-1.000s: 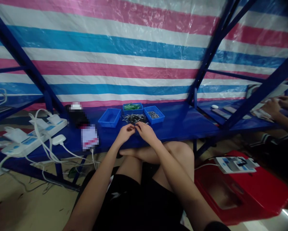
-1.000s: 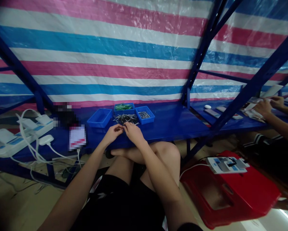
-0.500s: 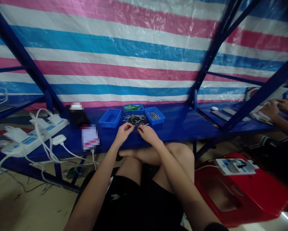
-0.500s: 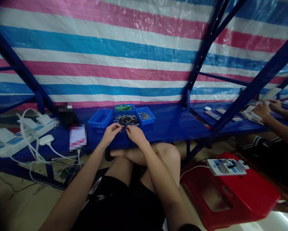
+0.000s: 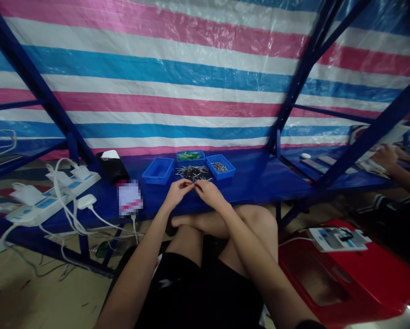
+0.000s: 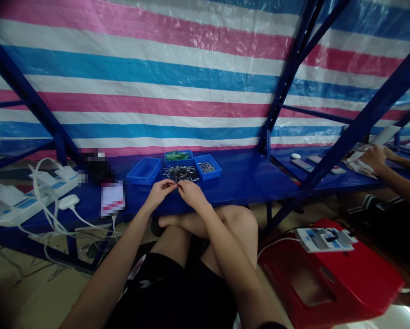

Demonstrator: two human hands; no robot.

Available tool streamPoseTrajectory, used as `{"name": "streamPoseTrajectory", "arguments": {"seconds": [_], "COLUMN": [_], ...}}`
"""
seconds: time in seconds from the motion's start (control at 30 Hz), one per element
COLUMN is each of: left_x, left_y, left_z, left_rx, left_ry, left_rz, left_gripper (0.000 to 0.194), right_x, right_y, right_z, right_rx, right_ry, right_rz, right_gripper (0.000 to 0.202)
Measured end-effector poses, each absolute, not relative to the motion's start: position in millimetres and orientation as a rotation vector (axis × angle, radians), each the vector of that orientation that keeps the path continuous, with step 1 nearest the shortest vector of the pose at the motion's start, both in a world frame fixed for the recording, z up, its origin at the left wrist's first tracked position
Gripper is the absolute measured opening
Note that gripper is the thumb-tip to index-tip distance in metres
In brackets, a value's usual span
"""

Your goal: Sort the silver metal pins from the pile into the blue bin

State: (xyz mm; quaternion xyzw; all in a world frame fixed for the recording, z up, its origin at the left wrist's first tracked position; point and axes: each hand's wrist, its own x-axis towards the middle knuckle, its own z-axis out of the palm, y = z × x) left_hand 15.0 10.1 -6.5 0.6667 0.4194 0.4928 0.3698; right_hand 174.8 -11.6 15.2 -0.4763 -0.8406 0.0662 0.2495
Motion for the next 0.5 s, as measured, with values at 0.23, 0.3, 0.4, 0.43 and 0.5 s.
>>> {"name": "streamPoseTrajectory", "arguments": {"seconds": [0.23,0.3,0.4,0.43,0.5], "left_x": [17.8,19.9,19.2,16.0,1.8], "left_y": [11.1,9.7,7.2,6.5,5.5], "left_z": [-8.7,-3.2,15.2,24.1,44.4], "left_rx": [1.683,1.785,1.952,2.003,2.099], "left_ry": [1.121,1.154,1.15,1.148,1.183], "left_rz": [1.253,1.198,1.071,1.03,0.988], "left_gripper": [0.023,0.021,0.02,0.02,0.021], "right_x": [179.4,185.5,186.5,185.1,183.5], "right_y": [-14.7,-13.2,-11.1,-9.5,-3.2], "right_z": [22.5,26.1,33.9,38.4,50.9], "right_rx": [-1.315,-1.258,-1.24,-1.25,-1.256], "right_ry": [-2.16,-2.188,-2.349,-2.402,-2.493], "right_rz": [0.173,0.161,0.062,0.009,-0.103], "right_gripper": [0.036,0.038,0.027,0.027,0.029]}}
